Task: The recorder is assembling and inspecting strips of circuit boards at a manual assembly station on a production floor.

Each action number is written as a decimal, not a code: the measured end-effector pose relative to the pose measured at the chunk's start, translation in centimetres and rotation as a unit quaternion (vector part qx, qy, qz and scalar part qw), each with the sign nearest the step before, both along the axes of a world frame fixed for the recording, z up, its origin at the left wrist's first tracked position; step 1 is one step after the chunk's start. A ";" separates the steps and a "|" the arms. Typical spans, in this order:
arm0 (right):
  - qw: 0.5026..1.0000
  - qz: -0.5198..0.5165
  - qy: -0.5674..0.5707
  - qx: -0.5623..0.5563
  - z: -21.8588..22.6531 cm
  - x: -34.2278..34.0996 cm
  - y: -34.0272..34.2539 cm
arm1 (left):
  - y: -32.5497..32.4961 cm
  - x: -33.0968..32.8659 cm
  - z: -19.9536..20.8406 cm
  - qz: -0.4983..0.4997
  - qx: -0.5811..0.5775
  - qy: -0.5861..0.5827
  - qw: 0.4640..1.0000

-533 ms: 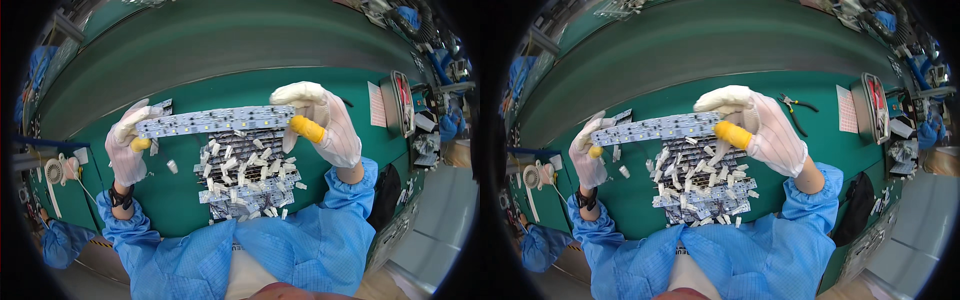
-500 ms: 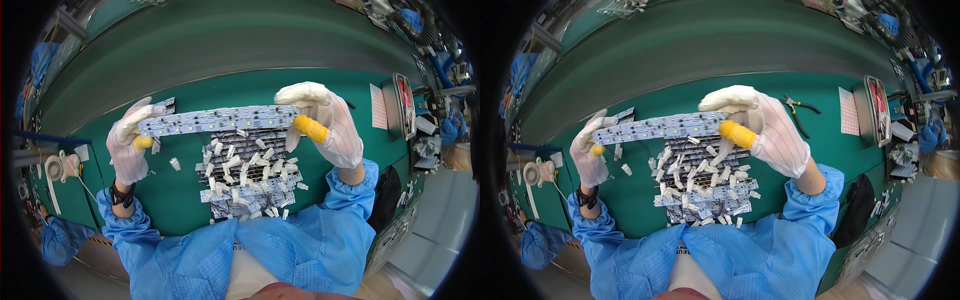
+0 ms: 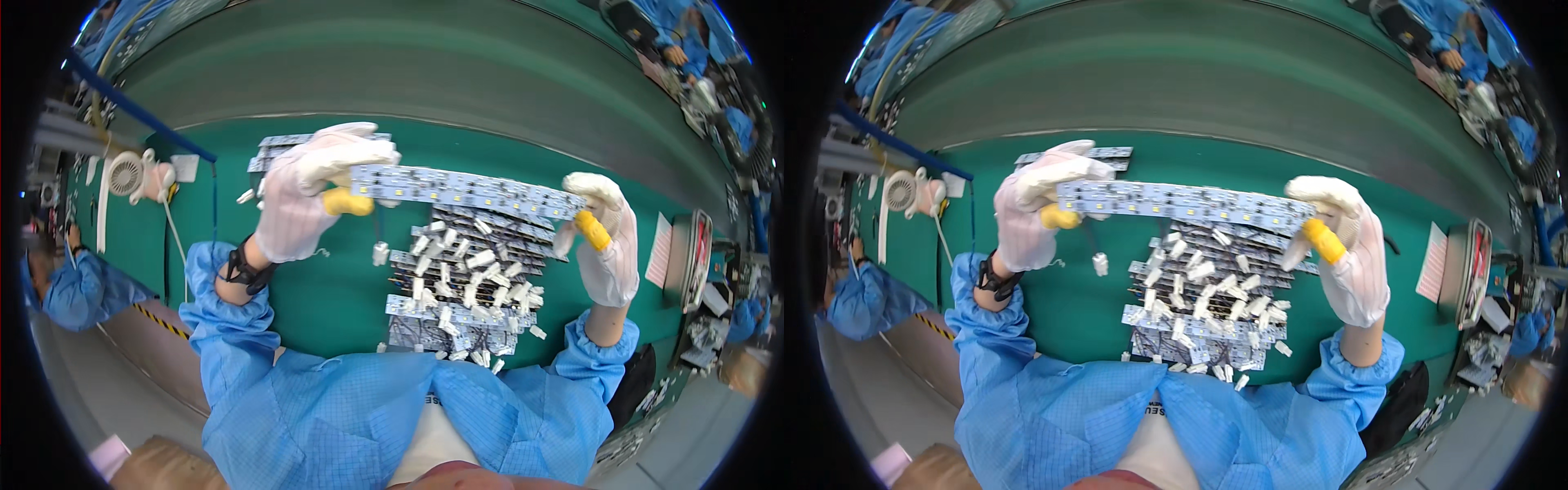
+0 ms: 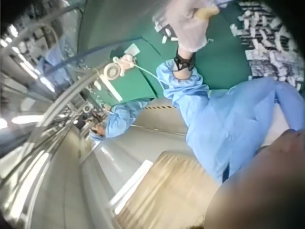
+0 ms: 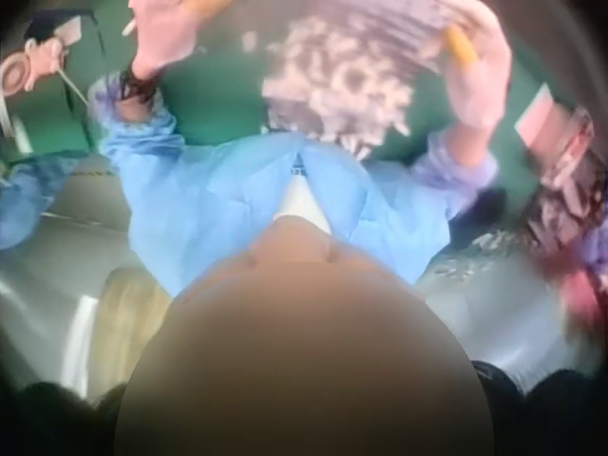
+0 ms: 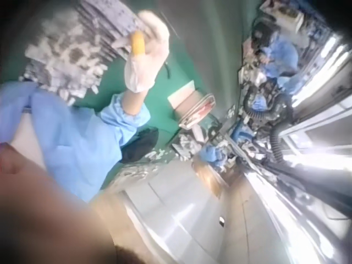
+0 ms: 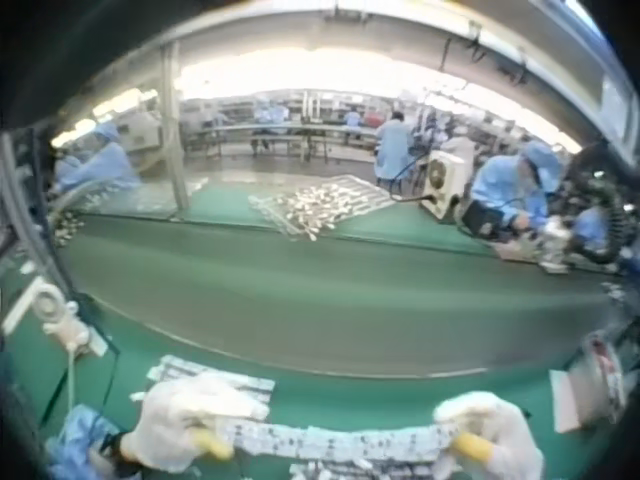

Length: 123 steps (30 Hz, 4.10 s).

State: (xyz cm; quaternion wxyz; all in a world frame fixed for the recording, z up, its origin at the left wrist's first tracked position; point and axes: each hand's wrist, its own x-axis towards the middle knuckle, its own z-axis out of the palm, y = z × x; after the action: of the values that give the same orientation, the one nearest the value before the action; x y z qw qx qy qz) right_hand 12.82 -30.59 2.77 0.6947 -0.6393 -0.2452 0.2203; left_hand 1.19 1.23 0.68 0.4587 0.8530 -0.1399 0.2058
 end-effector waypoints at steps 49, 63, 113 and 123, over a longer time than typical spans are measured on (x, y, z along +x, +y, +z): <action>0.988 0.102 0.105 0.048 0.9 -1.0 -0.5 | -1.3 0.9 -0.1 0.122 -0.096 0.178 0.972; 0.992 0.095 0.060 0.059 0.5 -0.5 -0.5 | -1.3 0.6 -0.8 0.096 -0.220 0.145 0.960; 0.998 0.057 0.018 0.004 -2.7 1.6 1.3 | -1.2 0.3 -0.5 -0.034 -0.238 0.191 0.952; 0.736 0.084 -0.458 -0.492 -4.7 2.3 0.0 | 12.6 0.7 -3.2 0.231 -0.109 0.270 0.928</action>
State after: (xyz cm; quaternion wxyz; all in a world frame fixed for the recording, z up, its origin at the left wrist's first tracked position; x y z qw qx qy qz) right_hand 15.12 -30.63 -1.93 0.0655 -0.8923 -0.4440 0.0486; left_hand 1.87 13.81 -2.56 0.5092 0.8296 0.2139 0.0820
